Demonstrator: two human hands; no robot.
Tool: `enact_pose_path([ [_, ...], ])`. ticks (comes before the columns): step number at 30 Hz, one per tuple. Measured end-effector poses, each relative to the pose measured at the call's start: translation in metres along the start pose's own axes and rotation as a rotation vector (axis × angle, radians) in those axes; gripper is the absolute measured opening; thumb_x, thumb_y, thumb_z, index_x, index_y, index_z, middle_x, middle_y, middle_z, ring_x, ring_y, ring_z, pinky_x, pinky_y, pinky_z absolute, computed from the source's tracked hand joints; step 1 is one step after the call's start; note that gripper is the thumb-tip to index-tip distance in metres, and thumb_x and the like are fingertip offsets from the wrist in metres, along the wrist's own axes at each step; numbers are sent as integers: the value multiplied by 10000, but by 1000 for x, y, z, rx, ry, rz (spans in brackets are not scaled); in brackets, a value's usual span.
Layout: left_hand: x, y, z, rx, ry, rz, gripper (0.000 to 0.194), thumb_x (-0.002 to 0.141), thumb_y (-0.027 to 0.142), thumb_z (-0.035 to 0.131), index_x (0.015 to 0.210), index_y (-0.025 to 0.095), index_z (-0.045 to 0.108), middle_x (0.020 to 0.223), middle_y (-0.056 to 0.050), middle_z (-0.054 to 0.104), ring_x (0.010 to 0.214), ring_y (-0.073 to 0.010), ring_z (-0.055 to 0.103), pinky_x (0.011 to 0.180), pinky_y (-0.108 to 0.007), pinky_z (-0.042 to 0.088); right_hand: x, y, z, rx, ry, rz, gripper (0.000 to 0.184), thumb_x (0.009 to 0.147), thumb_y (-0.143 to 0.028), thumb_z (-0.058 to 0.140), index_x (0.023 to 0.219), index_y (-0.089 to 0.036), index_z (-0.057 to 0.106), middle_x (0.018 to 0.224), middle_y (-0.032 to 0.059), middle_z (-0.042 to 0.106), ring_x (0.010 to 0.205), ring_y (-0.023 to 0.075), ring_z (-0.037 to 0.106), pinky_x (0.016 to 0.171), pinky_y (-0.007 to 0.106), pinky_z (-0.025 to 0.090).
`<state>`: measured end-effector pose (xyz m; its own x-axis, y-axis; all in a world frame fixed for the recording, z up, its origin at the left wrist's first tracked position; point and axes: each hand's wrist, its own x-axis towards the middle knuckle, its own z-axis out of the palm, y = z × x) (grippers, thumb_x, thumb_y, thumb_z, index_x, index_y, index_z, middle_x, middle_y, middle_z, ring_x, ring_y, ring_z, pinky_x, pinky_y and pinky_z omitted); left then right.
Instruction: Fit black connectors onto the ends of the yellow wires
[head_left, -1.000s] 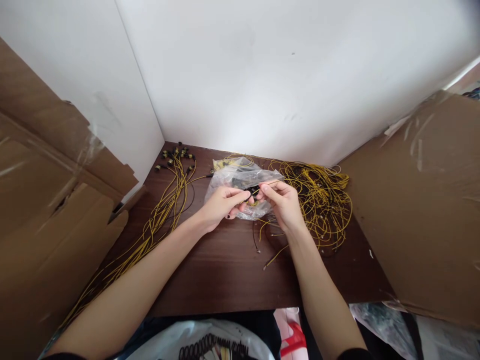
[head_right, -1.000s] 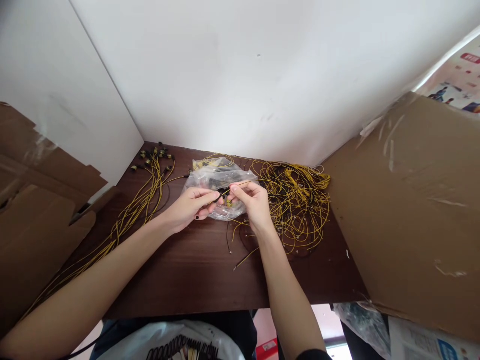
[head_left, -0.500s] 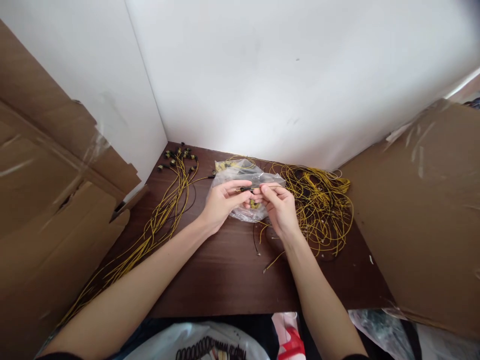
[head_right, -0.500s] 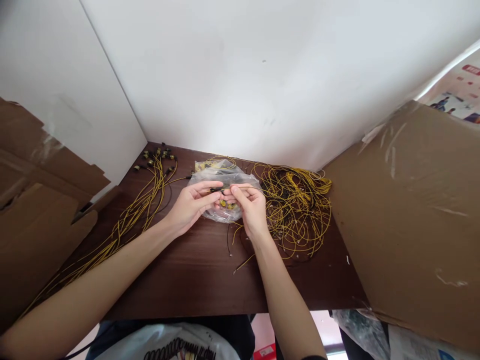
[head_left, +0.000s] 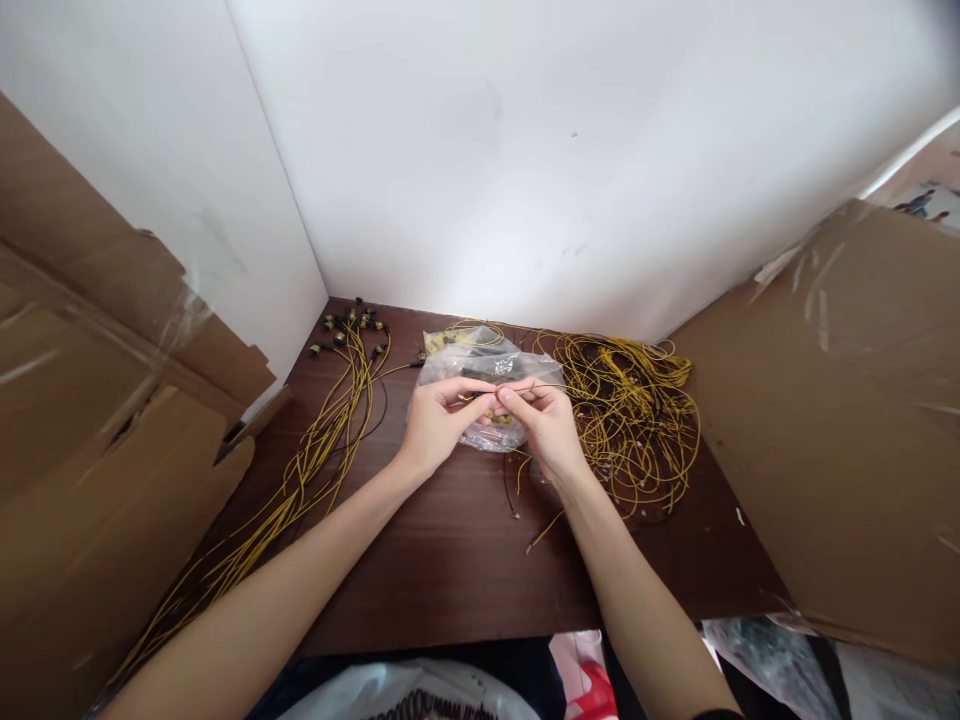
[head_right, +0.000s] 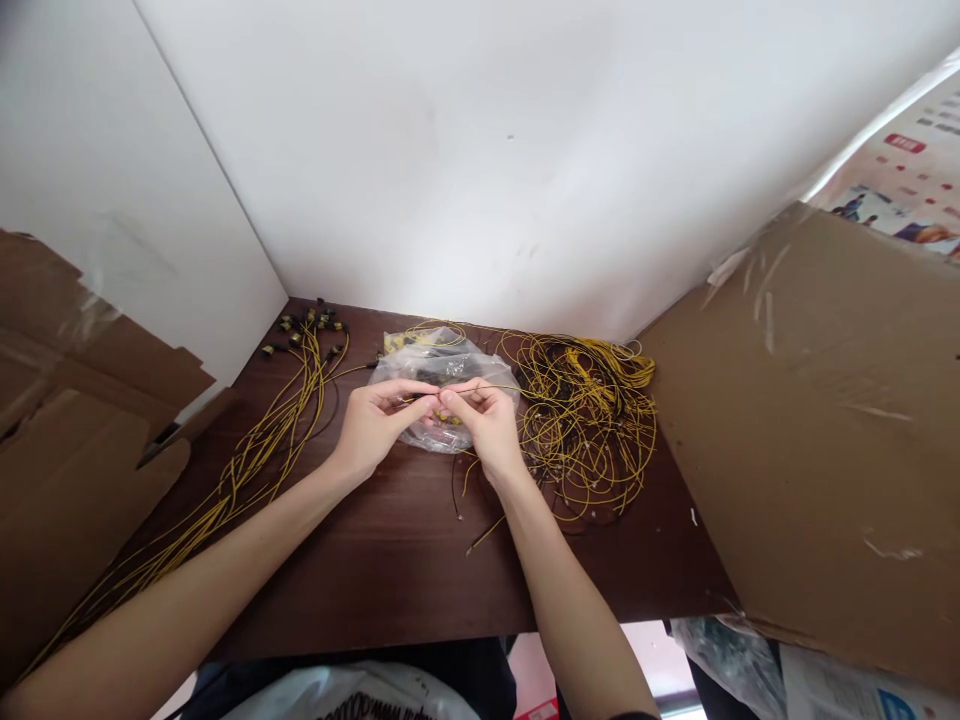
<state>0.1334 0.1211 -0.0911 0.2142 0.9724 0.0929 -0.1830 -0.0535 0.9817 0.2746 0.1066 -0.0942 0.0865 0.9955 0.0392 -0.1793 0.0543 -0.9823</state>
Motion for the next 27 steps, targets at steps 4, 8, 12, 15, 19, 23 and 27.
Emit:
enact_pose_path([
  [4, 0, 3, -1, 2, 22, 18, 213, 681, 274, 711, 849, 143, 712, 715, -27, 708, 574, -135, 645, 594, -247, 557, 0, 2, 4, 128, -6, 4, 183, 651, -314, 760, 731, -177, 669, 681, 6, 687, 641, 118, 634, 700, 266, 528],
  [8, 0, 4, -1, 39, 50, 45, 211, 681, 276, 711, 851, 151, 720, 760, -28, 719, 607, -143, 658, 621, -254, 568, 1, 1, 9, 245, -15, 77, 224, 620, -335, 781, 698, -185, 635, 680, 1, 686, 639, 142, 649, 714, 318, 561],
  [12, 1, 3, -2, 15, 44, 40, 223, 681, 281, 711, 860, 149, 723, 780, -36, 721, 610, -148, 659, 636, -270, 574, 1, 0, 11, 275, -3, 63, 244, 614, -328, 792, 683, -185, 607, 724, 7, 706, 646, 136, 664, 726, 306, 575],
  [15, 1, 3, -3, 17, 49, 44, 222, 680, 277, 711, 863, 152, 725, 799, -37, 724, 618, -146, 659, 636, -267, 573, 1, -1, 10, 272, -4, 56, 251, 616, -326, 793, 679, -184, 595, 746, 12, 715, 665, 140, 676, 728, 311, 585],
  [19, 1, 4, -2, 43, 64, 54, 209, 686, 271, 704, 854, 149, 726, 810, -39, 725, 639, -150, 661, 617, -252, 565, 1, -2, 9, 297, -13, 79, 247, 602, -311, 801, 664, -181, 601, 773, 19, 723, 700, 159, 686, 721, 343, 595],
  [23, 2, 1, -3, 56, 75, 52, 194, 679, 264, 706, 830, 142, 716, 781, -39, 720, 632, -154, 663, 615, -258, 566, 1, -2, 8, 280, 32, 59, 206, 591, -275, 804, 669, -171, 644, 754, 17, 722, 692, 149, 682, 690, 307, 596],
  [27, 2, -2, -4, 52, 24, 34, 228, 675, 280, 711, 857, 144, 704, 796, -46, 711, 639, -156, 661, 630, -277, 567, 1, -2, 6, 214, 74, 20, 180, 604, -260, 794, 691, -172, 664, 758, 21, 720, 684, 136, 674, 676, 275, 583],
])
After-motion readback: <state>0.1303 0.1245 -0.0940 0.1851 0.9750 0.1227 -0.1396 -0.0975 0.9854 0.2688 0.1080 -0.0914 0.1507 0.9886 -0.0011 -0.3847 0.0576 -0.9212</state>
